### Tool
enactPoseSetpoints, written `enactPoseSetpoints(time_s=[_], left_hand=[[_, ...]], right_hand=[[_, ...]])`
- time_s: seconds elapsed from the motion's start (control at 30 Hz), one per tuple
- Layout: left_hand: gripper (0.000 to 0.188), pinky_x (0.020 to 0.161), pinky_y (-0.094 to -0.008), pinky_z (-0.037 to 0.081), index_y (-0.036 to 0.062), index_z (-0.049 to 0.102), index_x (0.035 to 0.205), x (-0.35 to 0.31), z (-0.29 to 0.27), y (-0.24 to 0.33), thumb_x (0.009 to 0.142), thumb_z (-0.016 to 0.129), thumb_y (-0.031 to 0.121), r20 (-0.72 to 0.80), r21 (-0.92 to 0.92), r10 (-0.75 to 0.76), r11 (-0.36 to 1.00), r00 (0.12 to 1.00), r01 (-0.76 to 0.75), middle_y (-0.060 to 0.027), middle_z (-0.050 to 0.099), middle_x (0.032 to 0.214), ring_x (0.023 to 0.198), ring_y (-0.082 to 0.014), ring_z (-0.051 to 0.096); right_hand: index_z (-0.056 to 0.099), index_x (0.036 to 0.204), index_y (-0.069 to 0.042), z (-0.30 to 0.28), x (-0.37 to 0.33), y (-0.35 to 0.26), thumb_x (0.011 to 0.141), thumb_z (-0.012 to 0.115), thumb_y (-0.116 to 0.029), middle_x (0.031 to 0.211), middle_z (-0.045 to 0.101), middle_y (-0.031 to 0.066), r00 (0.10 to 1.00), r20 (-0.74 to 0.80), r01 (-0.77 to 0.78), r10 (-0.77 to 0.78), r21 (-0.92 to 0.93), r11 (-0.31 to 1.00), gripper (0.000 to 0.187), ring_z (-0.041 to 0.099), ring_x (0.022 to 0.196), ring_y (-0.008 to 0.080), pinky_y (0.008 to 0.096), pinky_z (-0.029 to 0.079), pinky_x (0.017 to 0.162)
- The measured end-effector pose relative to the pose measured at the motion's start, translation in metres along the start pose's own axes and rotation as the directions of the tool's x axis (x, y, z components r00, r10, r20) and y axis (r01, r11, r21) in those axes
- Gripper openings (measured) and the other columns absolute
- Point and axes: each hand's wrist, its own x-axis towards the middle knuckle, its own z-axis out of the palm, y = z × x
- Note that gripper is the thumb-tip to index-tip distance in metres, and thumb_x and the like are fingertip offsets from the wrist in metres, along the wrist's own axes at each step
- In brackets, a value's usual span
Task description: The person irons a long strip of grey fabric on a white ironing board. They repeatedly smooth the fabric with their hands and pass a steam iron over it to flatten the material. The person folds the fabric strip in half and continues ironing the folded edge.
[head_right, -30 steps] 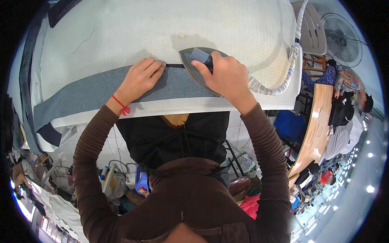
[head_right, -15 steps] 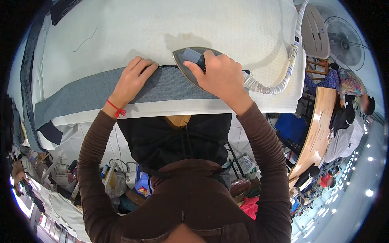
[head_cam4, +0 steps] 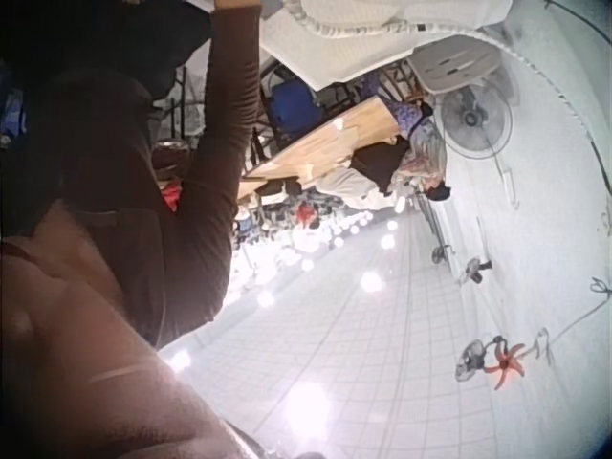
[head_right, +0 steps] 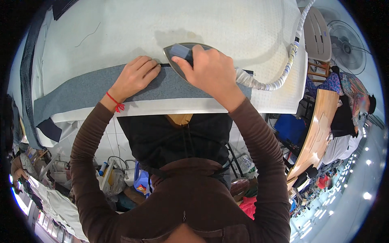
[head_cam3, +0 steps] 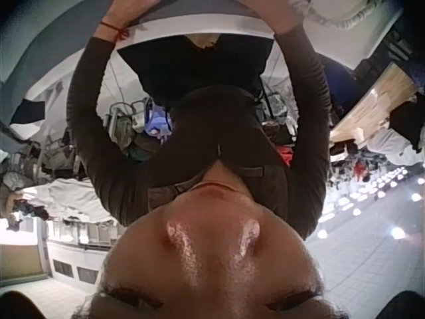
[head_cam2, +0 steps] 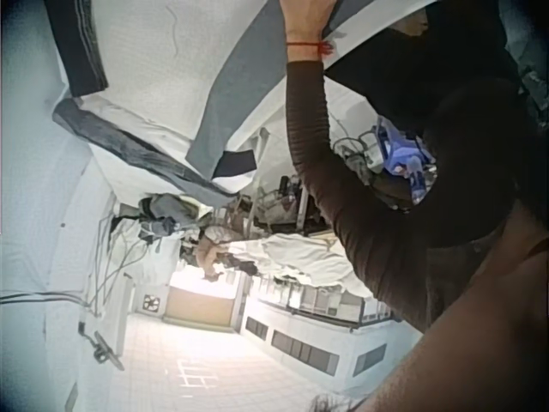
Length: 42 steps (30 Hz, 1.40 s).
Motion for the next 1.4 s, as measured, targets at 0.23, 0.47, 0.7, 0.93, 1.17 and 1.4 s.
enactPoseSetpoints(time_s=[0.23,0.47,0.7,0.93,1.17,1.4], left_hand=[[0.035,0.099,-0.0455,0.066,-0.0023,0.079,0.117,-0.008,0.002,0.002,0.083,0.082,0.007,-0.017,0.001,-0.001,1.000,1.000,0.001,-0.0142,0.076,0.121,0.114,-0.0323,0.074],[0.029,0.100,-0.0427,0.064,-0.0005,0.078,0.111,-0.006,0.002,0.003,0.083,0.081,0.006,-0.068,-0.048,-0.031,0.998,0.997,0.028,-0.0112,0.074,0.117,0.114,-0.0297,0.073],[0.032,0.101,-0.0462,0.061,0.0023,0.079,0.119,-0.005,-0.007,0.004,0.087,0.080,0.007,-0.028,-0.086,-0.149,0.985,0.988,0.146,-0.0112,0.074,0.120,0.115,-0.0325,0.073],[0.029,0.100,-0.0479,0.052,0.0061,0.078,0.115,-0.018,-0.007,0.012,0.092,0.093,0.017,-0.048,-0.078,-0.511,0.858,0.858,0.507,-0.0085,0.073,0.118,0.113,-0.0337,0.067],[0.029,0.101,-0.0470,0.044,0.0132,0.075,0.112,-0.024,-0.031,0.008,0.095,0.094,0.027,0.165,-0.023,-0.713,0.688,0.681,0.726,-0.0032,0.070,0.116,0.112,-0.0327,0.061],[0.027,0.099,-0.0488,0.045,0.0146,0.076,0.116,-0.012,-0.018,0.019,0.096,0.093,0.023,0.169,-0.070,-0.703,0.691,0.691,0.720,-0.0032,0.078,0.114,0.112,-0.0320,0.065]], right_hand=[[0.076,0.084,-0.003,-0.005,-0.003,0.020,0.105,0.079,-0.065,0.064,0.072,0.0203,0.990,0.029,-0.141,0.141,0.014,0.990,0.067,0.076,0.058,0.0402,0.0475,0.061,0.055],[0.085,0.106,0.002,-0.033,0.028,0.154,0.106,0.061,-0.085,0.099,0.084,0.0300,0.855,0.148,-0.480,0.497,-0.136,0.866,0.089,0.084,0.100,0.0515,0.0597,0.066,0.090],[0.080,0.113,-0.001,-0.036,0.001,0.210,0.107,0.085,-0.039,0.112,0.082,0.0205,0.732,-0.651,-0.263,0.203,0.005,0.965,0.039,0.078,0.109,0.0411,0.0510,0.059,0.097],[0.084,0.106,0.003,0.013,-0.206,0.176,0.106,0.086,-0.030,0.089,0.085,0.0171,0.561,-0.045,-0.775,0.826,0.322,0.544,0.034,0.082,0.078,0.0274,0.0416,0.063,0.076],[0.084,0.098,0.003,0.009,-0.170,0.135,0.099,0.094,-0.027,0.085,0.086,0.0152,0.570,0.118,-0.776,0.813,0.401,0.486,0.031,0.081,0.075,0.0254,0.0404,0.062,0.073],[0.085,0.097,0.001,-0.006,-0.194,0.199,0.101,0.093,-0.021,0.075,0.080,0.0095,0.602,0.048,-0.748,0.797,0.384,0.541,0.024,0.070,0.067,0.0155,0.0350,0.055,0.067]])
